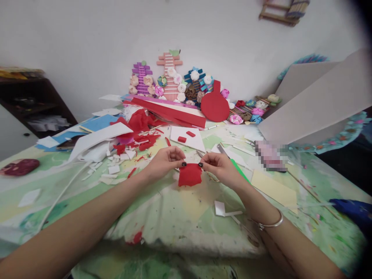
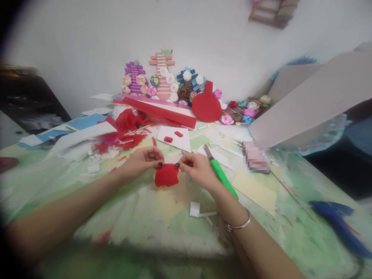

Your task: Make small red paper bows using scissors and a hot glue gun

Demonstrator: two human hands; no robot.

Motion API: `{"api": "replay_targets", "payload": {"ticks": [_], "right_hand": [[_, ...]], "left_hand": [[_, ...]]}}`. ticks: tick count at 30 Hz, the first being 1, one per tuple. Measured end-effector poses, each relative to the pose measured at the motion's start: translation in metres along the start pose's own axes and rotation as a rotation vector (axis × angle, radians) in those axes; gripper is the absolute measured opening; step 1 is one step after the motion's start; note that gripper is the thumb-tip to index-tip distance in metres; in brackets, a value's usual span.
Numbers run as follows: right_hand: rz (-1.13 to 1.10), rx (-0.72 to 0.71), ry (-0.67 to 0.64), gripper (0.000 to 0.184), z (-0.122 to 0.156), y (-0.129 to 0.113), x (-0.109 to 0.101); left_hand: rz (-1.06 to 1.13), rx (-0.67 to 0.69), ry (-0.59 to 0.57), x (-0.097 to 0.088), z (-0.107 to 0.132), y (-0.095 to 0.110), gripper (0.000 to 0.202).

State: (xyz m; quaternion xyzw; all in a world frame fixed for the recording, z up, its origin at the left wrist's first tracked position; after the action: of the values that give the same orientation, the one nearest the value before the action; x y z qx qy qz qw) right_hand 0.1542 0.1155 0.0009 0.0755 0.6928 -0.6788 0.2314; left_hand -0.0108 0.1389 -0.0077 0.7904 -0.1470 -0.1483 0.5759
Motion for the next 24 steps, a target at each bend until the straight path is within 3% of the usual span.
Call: {"api": "replay_targets", "payload": {"ticks": [6,10,13,16,21,24], "right_hand": [[-0.073,-0.004,0.1,0.015,0.004,-0.008,-0.008],[-0.16,0.01,-0.083,0.035,0.011,-0.012,0.011],[-0.128,0.015,-0.177,0.034,0.012,-0.01,0.025],[-0.109,0.002,-0.163,0.034,0.01,-0.007,0.026],[-0.154,-0.115,-0.171,0.005,0.011,-0.012,0.026],[-0.076,-0.167,-0.194,0.025,0.014,-0.016,0.028]], "left_hand": [[-0.019,0.059,0.075,-0.005,0.0,0.004,0.025],[-0.126,0.203,0.091,0.0,0.005,0.015,0.021],[-0.111,0.265,0.011,0.011,0.009,0.021,0.019],[-0.036,0.251,-0.063,0.017,0.012,0.023,0.022],[-0.044,0.256,0.009,0.004,0.009,0.022,0.029],[-0.039,0.142,-0.133,0.013,0.007,0.012,0.046]]}}
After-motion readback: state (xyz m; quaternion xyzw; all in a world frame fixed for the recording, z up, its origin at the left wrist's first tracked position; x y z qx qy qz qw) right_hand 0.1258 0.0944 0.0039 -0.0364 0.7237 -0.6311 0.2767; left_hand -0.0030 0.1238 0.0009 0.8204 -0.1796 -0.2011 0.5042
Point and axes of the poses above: each hand's wrist, its own z-axis away from the middle knuckle, its own x-axis out of the palm, y = z × x, the point moved 7 cm from there along -z, towards the middle knuckle, and after that the axes turned 12 degrees about x, right-handed, at the moved point
